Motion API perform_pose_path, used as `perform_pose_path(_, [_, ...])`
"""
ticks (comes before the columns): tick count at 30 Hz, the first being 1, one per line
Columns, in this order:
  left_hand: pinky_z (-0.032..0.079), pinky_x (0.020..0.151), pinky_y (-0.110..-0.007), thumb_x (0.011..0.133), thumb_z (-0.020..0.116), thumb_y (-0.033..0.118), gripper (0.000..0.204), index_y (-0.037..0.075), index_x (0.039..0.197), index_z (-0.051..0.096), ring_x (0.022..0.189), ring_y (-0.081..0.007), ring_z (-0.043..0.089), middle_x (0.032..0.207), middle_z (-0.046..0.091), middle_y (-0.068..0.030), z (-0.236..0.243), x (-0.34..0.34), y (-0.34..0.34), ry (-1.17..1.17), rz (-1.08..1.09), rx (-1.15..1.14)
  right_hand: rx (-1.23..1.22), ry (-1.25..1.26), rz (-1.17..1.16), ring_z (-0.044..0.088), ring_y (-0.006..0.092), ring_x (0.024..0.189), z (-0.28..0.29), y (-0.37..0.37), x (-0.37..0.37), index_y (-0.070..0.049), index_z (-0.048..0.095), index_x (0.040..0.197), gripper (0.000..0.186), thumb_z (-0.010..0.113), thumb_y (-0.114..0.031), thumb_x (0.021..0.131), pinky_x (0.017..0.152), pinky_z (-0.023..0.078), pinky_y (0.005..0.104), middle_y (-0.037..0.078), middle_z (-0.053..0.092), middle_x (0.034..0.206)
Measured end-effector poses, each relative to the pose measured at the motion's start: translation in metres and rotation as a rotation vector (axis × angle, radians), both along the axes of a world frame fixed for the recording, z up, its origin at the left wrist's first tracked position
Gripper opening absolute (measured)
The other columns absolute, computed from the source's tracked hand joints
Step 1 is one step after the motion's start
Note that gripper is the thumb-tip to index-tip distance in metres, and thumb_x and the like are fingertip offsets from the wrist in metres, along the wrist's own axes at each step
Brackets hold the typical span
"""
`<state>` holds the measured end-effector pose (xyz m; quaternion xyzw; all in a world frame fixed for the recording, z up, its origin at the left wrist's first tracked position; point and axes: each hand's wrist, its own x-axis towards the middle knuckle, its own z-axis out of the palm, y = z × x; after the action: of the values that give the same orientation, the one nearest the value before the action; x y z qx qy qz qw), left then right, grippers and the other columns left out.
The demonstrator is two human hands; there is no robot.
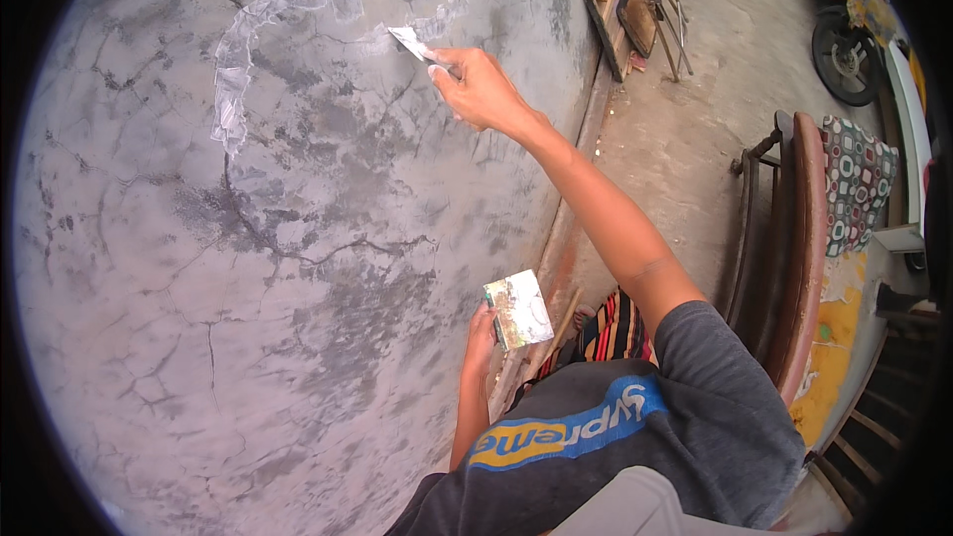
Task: The person applies white wall compound to a cracked concrete wall using a putty knife and a small container. They repeatedly scoop compound and spread it over cracks and patches across the wall surface.
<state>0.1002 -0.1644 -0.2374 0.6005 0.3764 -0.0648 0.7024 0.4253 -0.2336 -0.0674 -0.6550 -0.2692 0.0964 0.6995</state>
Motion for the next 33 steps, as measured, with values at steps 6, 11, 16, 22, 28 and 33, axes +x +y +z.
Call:
perform_pose_path(6, [0.046, 0.089, -0.028, 0.097, 0.040, 0.020, 0.038, -0.001, 0.129, 0.046, 0.105, -0.0130, 0.058, 0.119, 0.059, -0.0083, -0.010, -0.017, 0.003, -0.051, 0.088, -0.042, -0.094, -0.001, 0.104, 0.045, 0.0085, 0.043, -0.006, -0.005, -0.024, -0.001, 0.051, 0.131, 0.040, 0.050, -0.016, 0.094, 0.036, 0.036, 0.0281, -0.001, 0.046, 0.055])
perform_pose_path(11, [0.045, 0.091, -0.030, 0.098, 0.039, 0.020, 0.039, -0.002, 0.129, 0.045, 0.105, -0.0152, 0.058, 0.120, 0.058, -0.0094, -0.004, -0.011, 0.009, -0.083, 0.059, -0.060, -0.049, 0.050, 0.014, 0.045, 0.0080, 0.043, 0.021, -0.004, -0.005, -0.001, 0.051, 0.131, 0.040, 0.050, -0.016, 0.094, 0.034, 0.035, 0.0279, -0.001, 0.047, 0.056])
perform_pose_path(16, [0.045, 0.091, -0.029, 0.098, 0.039, 0.018, 0.038, -0.002, 0.130, 0.044, 0.105, -0.0156, 0.058, 0.120, 0.058, -0.0095, -0.010, -0.016, 0.015, -0.088, 0.075, -0.074, -0.075, 0.028, 0.114, 0.046, 0.0078, 0.043, 0.020, -0.003, -0.032, 0.000, 0.051, 0.131, 0.040, 0.050, -0.017, 0.094, 0.034, 0.035, 0.0269, -0.001, 0.047, 0.055])
perform_pose_path(22, [0.044, 0.093, -0.029, 0.098, 0.039, 0.018, 0.038, -0.002, 0.130, 0.045, 0.106, -0.0150, 0.058, 0.121, 0.058, -0.0097, -0.005, -0.011, 0.015, -0.095, 0.077, -0.066, 0.013, -0.025, 0.010, 0.045, 0.0076, 0.042, 0.027, 0.005, -0.024, 0.002, 0.049, 0.132, 0.041, 0.051, -0.015, 0.094, 0.034, 0.034, 0.0272, -0.001, 0.046, 0.054])
perform_pose_path(28, [0.044, 0.093, -0.029, 0.098, 0.039, 0.018, 0.037, -0.001, 0.128, 0.047, 0.105, -0.0141, 0.058, 0.118, 0.059, -0.0081, -0.008, -0.013, 0.020, -0.066, 0.075, -0.077, 0.037, -0.135, -0.015, 0.045, 0.0075, 0.042, -0.010, 0.033, -0.047, 0.001, 0.050, 0.131, 0.042, 0.052, -0.015, 0.093, 0.036, 0.035, 0.0274, 0.000, 0.047, 0.055])
perform_pose_path(33, [0.042, 0.091, -0.027, 0.098, 0.042, 0.020, 0.036, -0.001, 0.126, 0.049, 0.105, -0.0118, 0.057, 0.115, 0.060, -0.0067, -0.008, -0.008, 0.022, -0.064, 0.019, -0.040, -0.110, -0.035, 0.095, 0.045, 0.0084, 0.042, 0.012, -0.008, -0.043, 0.001, 0.050, 0.131, 0.041, 0.051, -0.016, 0.094, 0.037, 0.037, 0.0277, -0.001, 0.045, 0.055])
